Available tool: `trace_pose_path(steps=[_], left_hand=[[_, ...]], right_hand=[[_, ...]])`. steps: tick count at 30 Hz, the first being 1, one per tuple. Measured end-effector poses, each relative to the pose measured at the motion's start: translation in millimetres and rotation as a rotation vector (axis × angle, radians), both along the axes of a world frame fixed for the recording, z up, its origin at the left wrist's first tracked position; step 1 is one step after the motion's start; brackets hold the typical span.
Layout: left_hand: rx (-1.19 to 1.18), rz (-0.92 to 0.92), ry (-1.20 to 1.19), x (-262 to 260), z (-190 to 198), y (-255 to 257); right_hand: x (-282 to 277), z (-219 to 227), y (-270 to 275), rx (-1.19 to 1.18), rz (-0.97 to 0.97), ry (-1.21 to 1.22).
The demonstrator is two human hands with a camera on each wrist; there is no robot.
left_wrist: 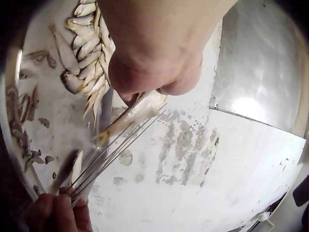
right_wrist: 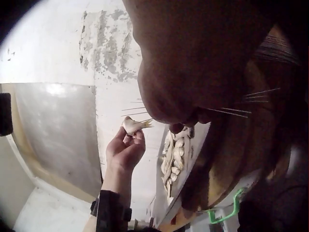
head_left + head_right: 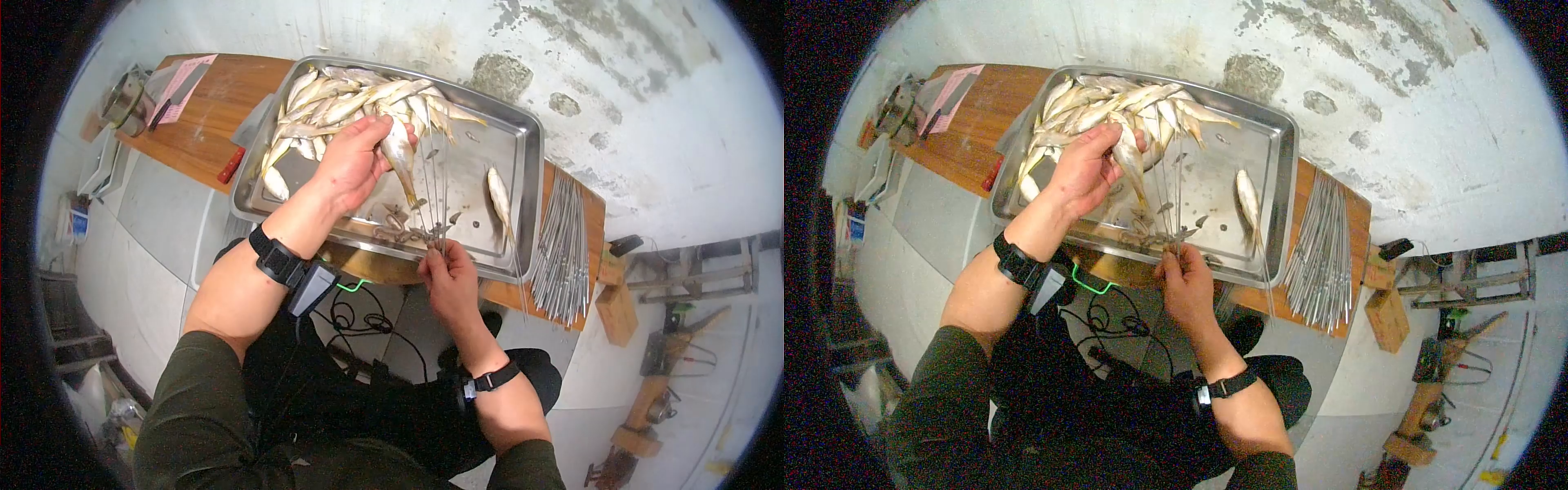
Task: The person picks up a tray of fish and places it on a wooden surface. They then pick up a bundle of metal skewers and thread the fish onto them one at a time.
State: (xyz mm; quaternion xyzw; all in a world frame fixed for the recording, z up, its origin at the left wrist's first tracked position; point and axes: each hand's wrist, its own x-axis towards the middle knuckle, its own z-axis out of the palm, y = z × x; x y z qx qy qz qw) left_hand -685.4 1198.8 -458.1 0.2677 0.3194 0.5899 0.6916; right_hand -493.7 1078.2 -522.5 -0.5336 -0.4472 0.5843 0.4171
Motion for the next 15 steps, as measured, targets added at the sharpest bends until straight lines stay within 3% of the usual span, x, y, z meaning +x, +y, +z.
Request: trace_pose_path(steps=[15], left_hand=[[-0.002, 0.038, 0.002, -1, -4, 3]], right_hand=[[-3, -8, 1, 0.049, -0.004, 0.005]])
